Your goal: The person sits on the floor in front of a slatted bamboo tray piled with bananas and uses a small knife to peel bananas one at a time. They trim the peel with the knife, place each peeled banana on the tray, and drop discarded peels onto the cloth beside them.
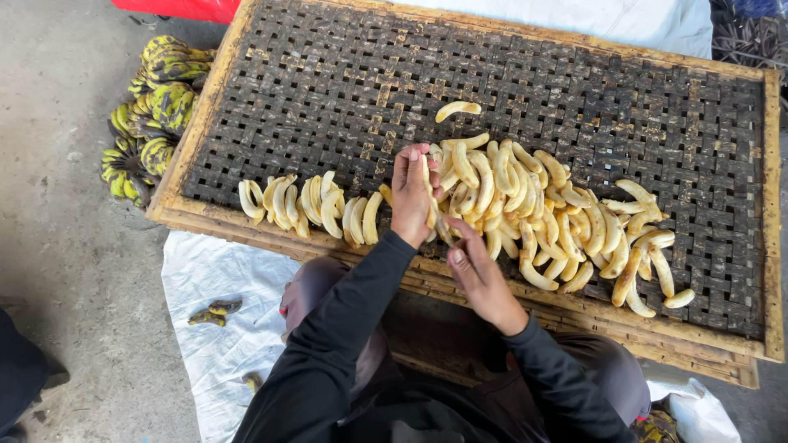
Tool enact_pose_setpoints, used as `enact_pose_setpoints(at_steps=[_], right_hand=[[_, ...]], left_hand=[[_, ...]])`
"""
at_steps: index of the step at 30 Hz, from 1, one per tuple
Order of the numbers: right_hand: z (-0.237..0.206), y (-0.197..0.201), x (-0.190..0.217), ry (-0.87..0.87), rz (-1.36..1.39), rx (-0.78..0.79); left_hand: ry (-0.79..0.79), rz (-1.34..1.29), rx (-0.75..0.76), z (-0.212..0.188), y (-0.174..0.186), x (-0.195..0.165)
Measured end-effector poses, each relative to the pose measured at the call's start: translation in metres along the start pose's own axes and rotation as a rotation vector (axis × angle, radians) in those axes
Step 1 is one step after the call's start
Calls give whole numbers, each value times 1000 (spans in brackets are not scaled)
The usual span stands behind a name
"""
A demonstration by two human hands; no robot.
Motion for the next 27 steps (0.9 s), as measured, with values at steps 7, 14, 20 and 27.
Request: enact_pose_setpoints(at_steps=[7, 14, 20, 27], right_hand=[[-8, -9, 11, 93, -238, -21], [-8, -4, 18, 22, -393, -100], [-7, 1, 17, 59, -411, -86], [-4, 7, 12, 136, -419, -108]], left_hand=[[-27, -100, -147, -15, -14, 9], [20, -98, -168, -17, -12, 9], [135, -235, -110, -19, -12, 19], [283, -398, -9, -27, -14, 27]])
Point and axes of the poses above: each hand's wrist, its own z-axis towards the middle knuckle, its own y-axis out of the back of the hand, x = y × z, the point moved 2 cm from there along z, towards the middle knuckle, and after that the axes turned 4 degrees about x, right-handed, at the moved point
